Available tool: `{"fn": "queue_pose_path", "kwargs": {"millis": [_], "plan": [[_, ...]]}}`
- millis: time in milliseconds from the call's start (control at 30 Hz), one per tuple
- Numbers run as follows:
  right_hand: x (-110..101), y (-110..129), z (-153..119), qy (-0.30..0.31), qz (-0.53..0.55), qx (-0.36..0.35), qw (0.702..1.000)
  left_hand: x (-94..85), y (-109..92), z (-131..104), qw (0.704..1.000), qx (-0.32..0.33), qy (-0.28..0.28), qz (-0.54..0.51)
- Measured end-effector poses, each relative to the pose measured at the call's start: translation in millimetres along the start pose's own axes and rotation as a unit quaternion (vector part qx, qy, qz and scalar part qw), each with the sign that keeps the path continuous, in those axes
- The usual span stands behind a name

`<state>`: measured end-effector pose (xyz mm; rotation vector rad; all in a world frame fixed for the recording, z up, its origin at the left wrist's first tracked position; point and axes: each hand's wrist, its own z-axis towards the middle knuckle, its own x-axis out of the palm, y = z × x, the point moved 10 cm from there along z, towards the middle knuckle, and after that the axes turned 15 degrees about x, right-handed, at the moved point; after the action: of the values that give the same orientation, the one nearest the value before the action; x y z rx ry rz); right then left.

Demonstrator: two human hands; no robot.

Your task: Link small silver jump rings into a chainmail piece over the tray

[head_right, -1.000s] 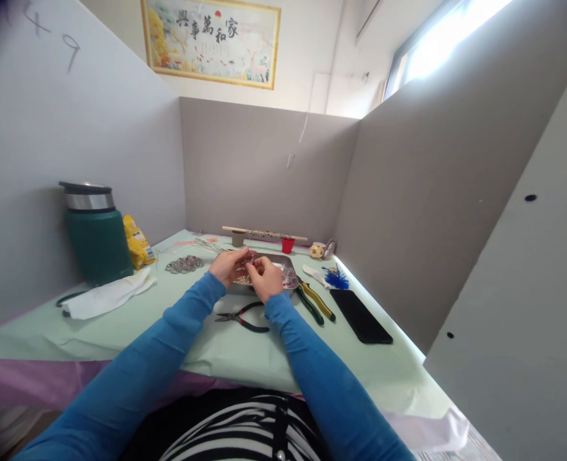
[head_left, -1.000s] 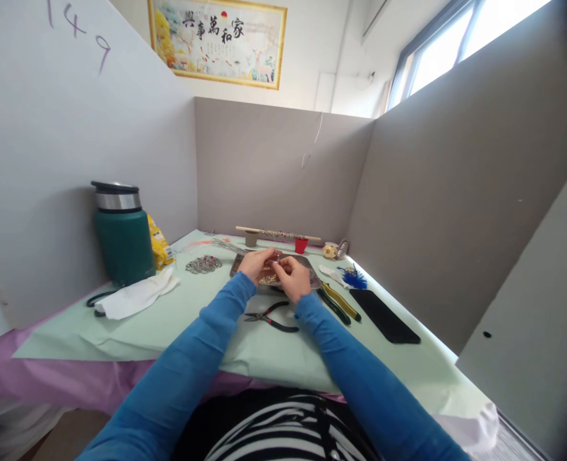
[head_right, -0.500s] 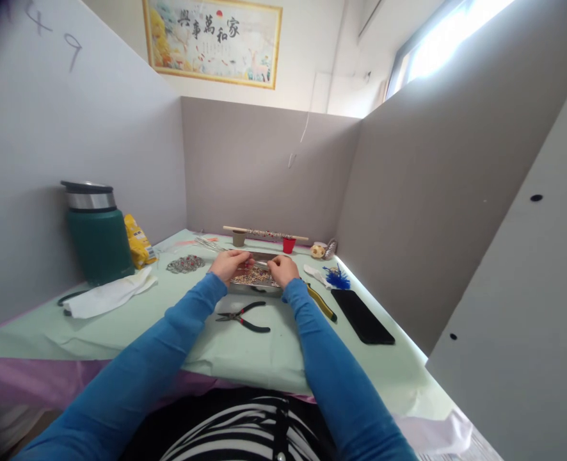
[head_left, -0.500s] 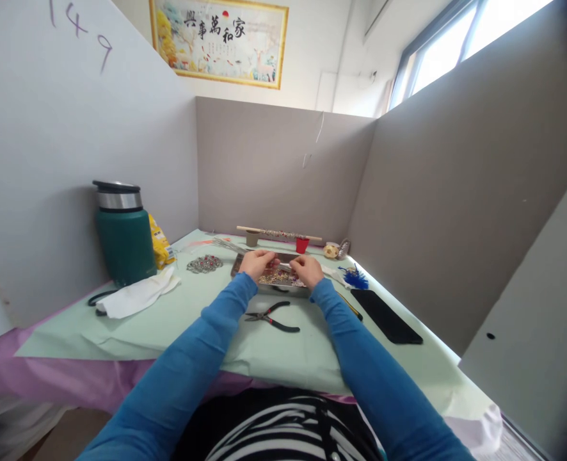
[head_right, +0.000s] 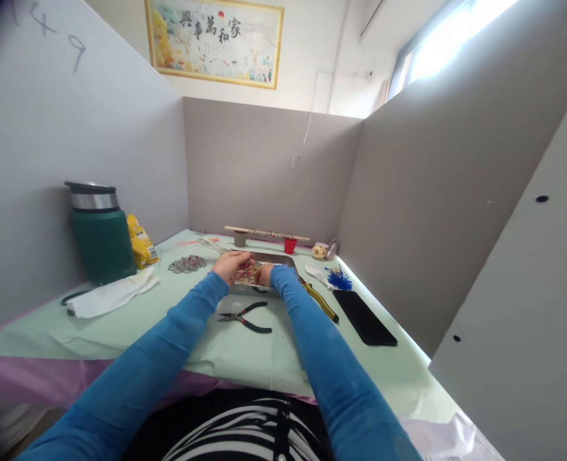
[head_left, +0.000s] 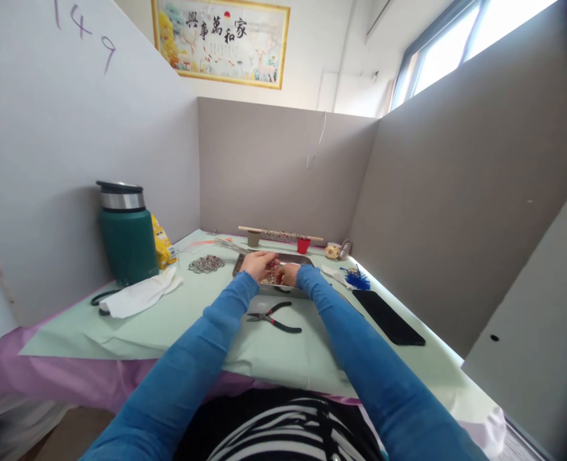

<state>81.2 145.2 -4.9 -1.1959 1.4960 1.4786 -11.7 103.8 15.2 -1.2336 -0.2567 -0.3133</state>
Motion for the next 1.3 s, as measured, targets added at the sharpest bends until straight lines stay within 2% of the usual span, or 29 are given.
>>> {"fn": "queue_pose_path", "kwargs": {"millis": [133, 333, 433, 633, 833, 900, 1033, 1167, 1300], "plan": [[-3, -5, -4, -0.015, -0.013, 0.023, 1.0, 2.8, 2, -1, 1.0, -0.022, 0.017, -0.009], [-26, -32, -6, -0.08, -0.011, 0.055, 0.995, 4.1, 1, -5, 0.998, -0.051, 0.021, -0.005], [-24, -40, -4, -0.063, -0.01, 0.064, 0.996, 4.9, 1, -5, 0.998, -0.055, 0.026, -0.006], [-13, -31, -9, -0.031, 0.051, 0.032, 0.998, 6.7, 5, -6, 0.997, -0.069, 0.03, -0.027], [-22, -37, -19, -0.054, 0.165, 0.042, 0.984, 17.4, 4, -10, 0.99, -0.088, 0.057, -0.091], [-23, -39, -24, -0.046, 0.276, 0.035, 0.959, 21.0, 3, -12, 0.986, -0.093, 0.071, -0.116], [-23, -42, -30, -0.007, 0.501, 0.003, 0.866, 28.6, 2, -14, 0.975, -0.104, 0.107, -0.161], [-23, -50, -31, 0.026, 0.598, -0.003, 0.801, 34.1, 0, -17, 0.971, -0.104, 0.131, -0.171], [-23, -53, -31, 0.061, 0.642, -0.005, 0.765, 30.0, 1, -16, 0.984, -0.079, 0.119, -0.107]]}}
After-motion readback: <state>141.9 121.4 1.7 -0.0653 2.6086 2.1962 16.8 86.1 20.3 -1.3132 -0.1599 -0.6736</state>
